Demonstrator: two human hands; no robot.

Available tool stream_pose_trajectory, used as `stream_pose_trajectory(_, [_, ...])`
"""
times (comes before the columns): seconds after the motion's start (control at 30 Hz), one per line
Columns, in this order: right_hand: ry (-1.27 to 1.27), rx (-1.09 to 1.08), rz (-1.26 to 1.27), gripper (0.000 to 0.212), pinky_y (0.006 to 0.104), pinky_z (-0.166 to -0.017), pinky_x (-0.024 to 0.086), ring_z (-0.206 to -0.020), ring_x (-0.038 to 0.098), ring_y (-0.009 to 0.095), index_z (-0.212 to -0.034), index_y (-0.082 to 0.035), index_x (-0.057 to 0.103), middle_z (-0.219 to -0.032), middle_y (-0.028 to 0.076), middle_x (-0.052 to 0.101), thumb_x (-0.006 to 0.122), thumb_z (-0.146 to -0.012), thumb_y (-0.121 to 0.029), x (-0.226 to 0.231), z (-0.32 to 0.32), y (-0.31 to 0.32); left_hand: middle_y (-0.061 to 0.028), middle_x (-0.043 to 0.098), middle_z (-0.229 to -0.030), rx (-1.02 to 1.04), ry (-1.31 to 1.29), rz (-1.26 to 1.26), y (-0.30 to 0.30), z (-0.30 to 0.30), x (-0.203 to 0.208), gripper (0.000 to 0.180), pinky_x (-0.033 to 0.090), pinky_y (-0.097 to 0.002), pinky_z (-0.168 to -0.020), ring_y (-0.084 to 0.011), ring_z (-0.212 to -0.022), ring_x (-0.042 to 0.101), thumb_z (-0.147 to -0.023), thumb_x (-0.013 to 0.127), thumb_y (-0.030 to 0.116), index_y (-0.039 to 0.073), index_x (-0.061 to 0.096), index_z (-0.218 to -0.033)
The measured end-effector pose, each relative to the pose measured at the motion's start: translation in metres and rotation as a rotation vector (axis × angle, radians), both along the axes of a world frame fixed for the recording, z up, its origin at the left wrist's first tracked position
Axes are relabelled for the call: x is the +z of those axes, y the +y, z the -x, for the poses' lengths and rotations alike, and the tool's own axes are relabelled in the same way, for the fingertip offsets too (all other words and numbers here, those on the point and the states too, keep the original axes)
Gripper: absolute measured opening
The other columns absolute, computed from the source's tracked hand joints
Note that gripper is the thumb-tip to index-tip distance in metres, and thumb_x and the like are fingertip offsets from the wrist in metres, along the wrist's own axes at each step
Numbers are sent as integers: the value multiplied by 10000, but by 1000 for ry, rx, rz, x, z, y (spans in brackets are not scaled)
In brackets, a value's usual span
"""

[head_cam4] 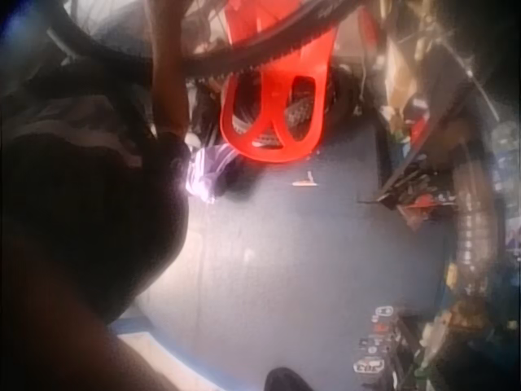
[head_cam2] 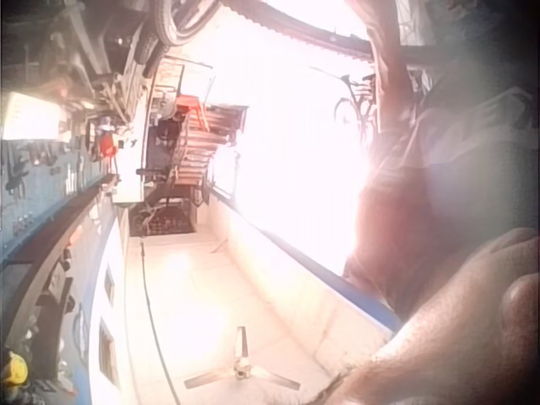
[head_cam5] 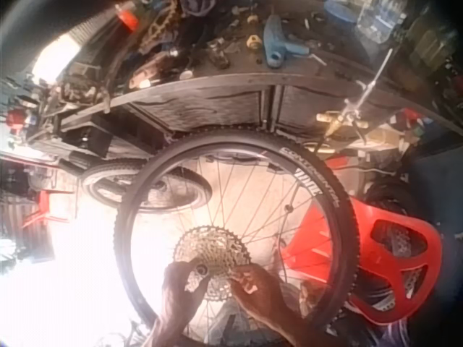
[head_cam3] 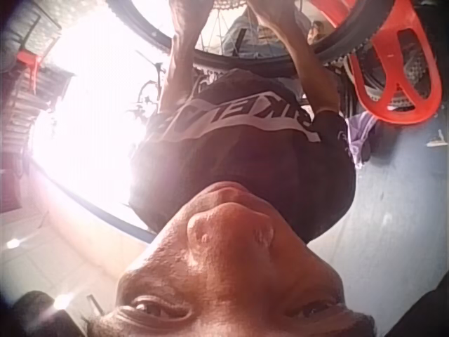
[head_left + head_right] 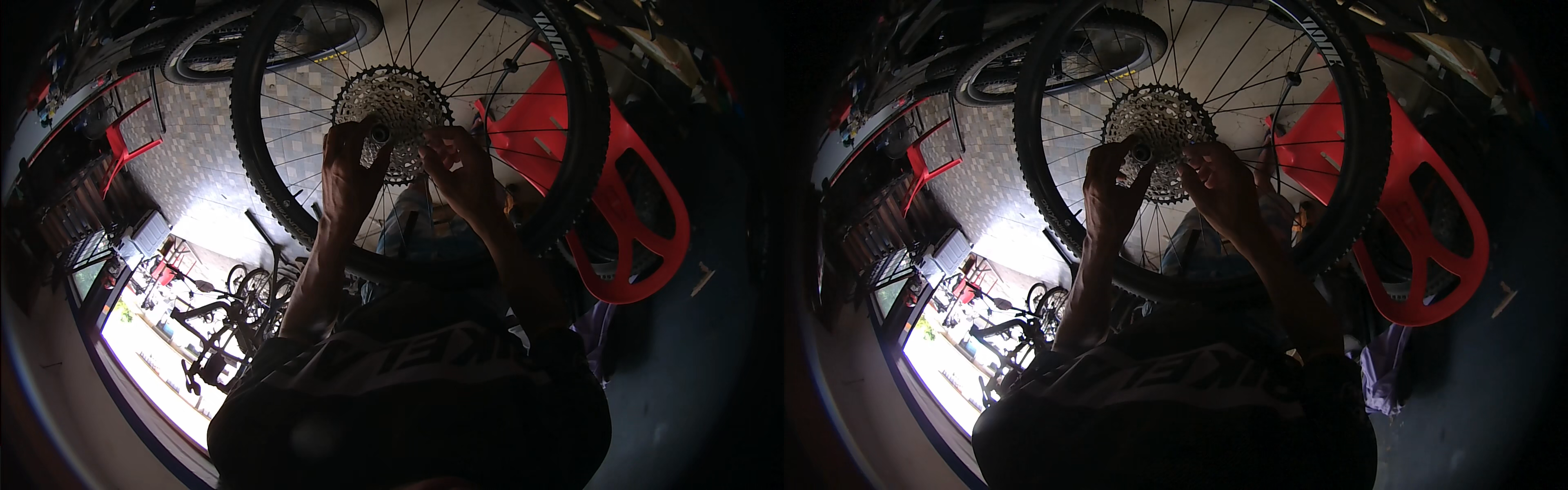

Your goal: The person assembles a bicycle wheel by attaching a cassette to the rear hub. They place the cassette onto the hub, then insert and tighten multiple spacers and a lockring using a wrench. The wheel remains held in hand throughout the process.

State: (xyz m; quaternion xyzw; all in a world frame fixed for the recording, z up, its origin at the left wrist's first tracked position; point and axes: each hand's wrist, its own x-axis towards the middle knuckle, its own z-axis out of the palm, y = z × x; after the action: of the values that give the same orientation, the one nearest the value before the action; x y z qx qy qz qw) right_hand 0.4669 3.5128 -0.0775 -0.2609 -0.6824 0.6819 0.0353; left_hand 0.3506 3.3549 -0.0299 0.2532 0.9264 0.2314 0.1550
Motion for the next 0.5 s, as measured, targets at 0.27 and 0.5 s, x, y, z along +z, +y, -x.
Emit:
stream_pose_trajectory(0.27, [24, -29, 105, 293, 254, -710, 541, -796, 643, 79, -1206, -63, 644, -980, 35, 670, 777, -952, -117, -2, 0, -2, -93, 663, -1146, 16, -29, 11, 1, 1, 1, 538, 611, -335, -699, -238, -1034, 676, -828, 859, 56, 131, 695, -1334])
stream_pose_trajectory(0.5, [13, -11, 23, 285, 255, -690, 524, -778, 630, 85, -1196, -80, 647, -955, 30, 656, 778, -947, -126, -3, -1, 1, -85, 655, -1148, 33, -27, 36, 2, 0, 2, 547, 610, -325, -712, -224, -1011, 682, -825, 867, 64, 153, 699, -1338])
